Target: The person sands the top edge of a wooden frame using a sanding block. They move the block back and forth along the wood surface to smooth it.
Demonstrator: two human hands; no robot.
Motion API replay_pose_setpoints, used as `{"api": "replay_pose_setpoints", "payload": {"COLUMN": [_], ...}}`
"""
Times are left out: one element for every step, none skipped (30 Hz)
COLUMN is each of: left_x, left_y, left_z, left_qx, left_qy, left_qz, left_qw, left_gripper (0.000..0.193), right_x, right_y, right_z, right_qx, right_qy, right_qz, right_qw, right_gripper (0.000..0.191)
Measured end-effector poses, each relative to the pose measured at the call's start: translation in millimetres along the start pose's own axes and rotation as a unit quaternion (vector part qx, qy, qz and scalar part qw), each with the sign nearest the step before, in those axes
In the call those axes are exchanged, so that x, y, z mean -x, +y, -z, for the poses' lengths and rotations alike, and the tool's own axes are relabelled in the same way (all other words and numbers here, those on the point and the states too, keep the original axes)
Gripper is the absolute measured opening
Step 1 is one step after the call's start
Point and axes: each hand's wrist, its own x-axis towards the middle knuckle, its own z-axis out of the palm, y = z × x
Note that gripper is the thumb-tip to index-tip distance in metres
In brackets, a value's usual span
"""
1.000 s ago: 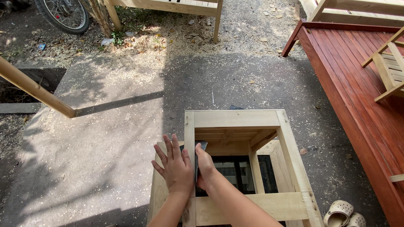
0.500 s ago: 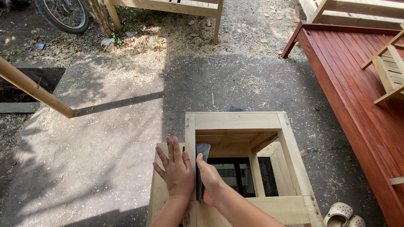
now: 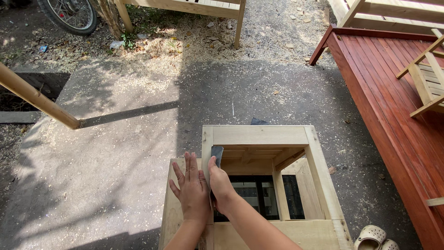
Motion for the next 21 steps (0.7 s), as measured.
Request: {"api": "replay_pose_setpoints", "payload": {"left_x": [-1.0, -1.8, -2.8, -3.5, -4.2, -4.6, -5.0, -5.0, -5.1, -4.6, -4.6, -4.0, -4.1, -3.5, -3.6, -3.1, -3.2, -2.7, -2.6, -2.1, -1.9], "left_y": [-1.1, -2.5, -3.6, -4.6, -5.4, -6.0, -6.5, -6.7, -7.0, -7.1, -7.1, -7.1, -6.9, -7.0, -6.6, -6.6, -6.4, -6.3, -6.2, -6.2, -6.4], "left_z": [-0.3, -0.4, -0.7, -0.9, -0.8, -1.0, -0.8, -0.8, -0.5, -0.2, -0.1, 0.3, 0.2, 0.3, 0.2, -0.1, -0.2, -0.7, -0.7, -1.1, -1.0], "left_qx": [0.016, 0.031, 0.048, 0.056, 0.064, 0.072, 0.075, 0.078, 0.08, 0.079, 0.077, 0.074, 0.074, 0.075, 0.076, 0.076, 0.078, 0.08, 0.078, 0.077, 0.076], "left_qy": [0.013, 0.022, 0.031, 0.027, 0.026, 0.028, 0.015, 0.005, -0.006, -0.003, 0.0, 0.001, 0.003, 0.004, 0.008, 0.003, 0.001, -0.001, -0.001, -0.002, -0.002], "left_qz": [-0.009, -0.017, -0.022, -0.019, -0.019, -0.02, -0.011, -0.003, 0.007, 0.001, -0.007, -0.014, -0.014, -0.013, -0.012, -0.007, -0.004, 0.001, 0.001, 0.0, -0.001], "left_qw": [1.0, 0.999, 0.998, 0.998, 0.997, 0.997, 0.997, 0.997, 0.997, 0.997, 0.997, 0.997, 0.997, 0.997, 0.997, 0.997, 0.997, 0.997, 0.997, 0.997, 0.997], "left_gripper": [0.057, 0.056, 0.056, 0.056, 0.057, 0.057, 0.057, 0.057, 0.056, 0.056, 0.056, 0.056, 0.056, 0.055, 0.055, 0.056, 0.056, 0.056, 0.056, 0.056, 0.056], "right_x": [-1.4, -2.6, -3.1, -2.0, -1.4, 0.6, 1.8, 4.3, 6.2, 7.4, 8.3, 8.5, 9.8, 9.7, 9.6, 9.5, 9.2, 8.6, 5.7, 4.1, 1.7], "right_y": [2.3, 5.0, 7.3, 10.5, 11.7, 12.9, 11.9, 10.8, 8.6, 5.2, 2.1, -1.5, -2.5, -3.5, -2.8, 0.2, 3.7, 8.1, 10.2, 13.2, 14.1], "right_z": [-0.1, -0.2, 0.2, 0.7, 0.1, 0.0, -1.3, -2.1, -3.8, -5.7, -7.5, -9.7, -10.5, -11.7, -11.7, -11.5, -11.0, -10.0, -10.0, -8.9, -8.9], "right_qx": [-0.003, -0.007, -0.009, -0.015, -0.021, -0.026, -0.015, -0.003, 0.008, 0.003, -0.003, -0.011, -0.024, -0.037, -0.047, -0.037, -0.026, -0.013, -0.017, -0.022, -0.027], "right_qy": [0.02, 0.041, 0.063, 0.052, 0.038, 0.023, 0.02, 0.014, 0.01, 0.029, 0.048, 0.066, 0.071, 0.076, 0.079, 0.069, 0.057, 0.045, 0.041, 0.038, 0.035], "right_qz": [0.01, 0.017, 0.024, 0.016, 0.012, 0.011, 0.011, 0.012, 0.011, -0.016, -0.043, -0.07, -0.075, -0.08, -0.085, -0.058, -0.028, 0.001, 0.002, 0.003, 0.006], "right_qw": [1.0, 0.999, 0.998, 0.998, 0.999, 0.999, 1.0, 1.0, 1.0, 0.999, 0.998, 0.995, 0.994, 0.993, 0.992, 0.995, 0.998, 0.999, 0.999, 0.999, 0.999], "right_gripper": [0.077, 0.074, 0.071, 0.073, 0.075, 0.078, 0.078, 0.078, 0.078, 0.078, 0.077, 0.077, 0.076, 0.076, 0.076, 0.073, 0.072, 0.07, 0.07, 0.07, 0.071]}}
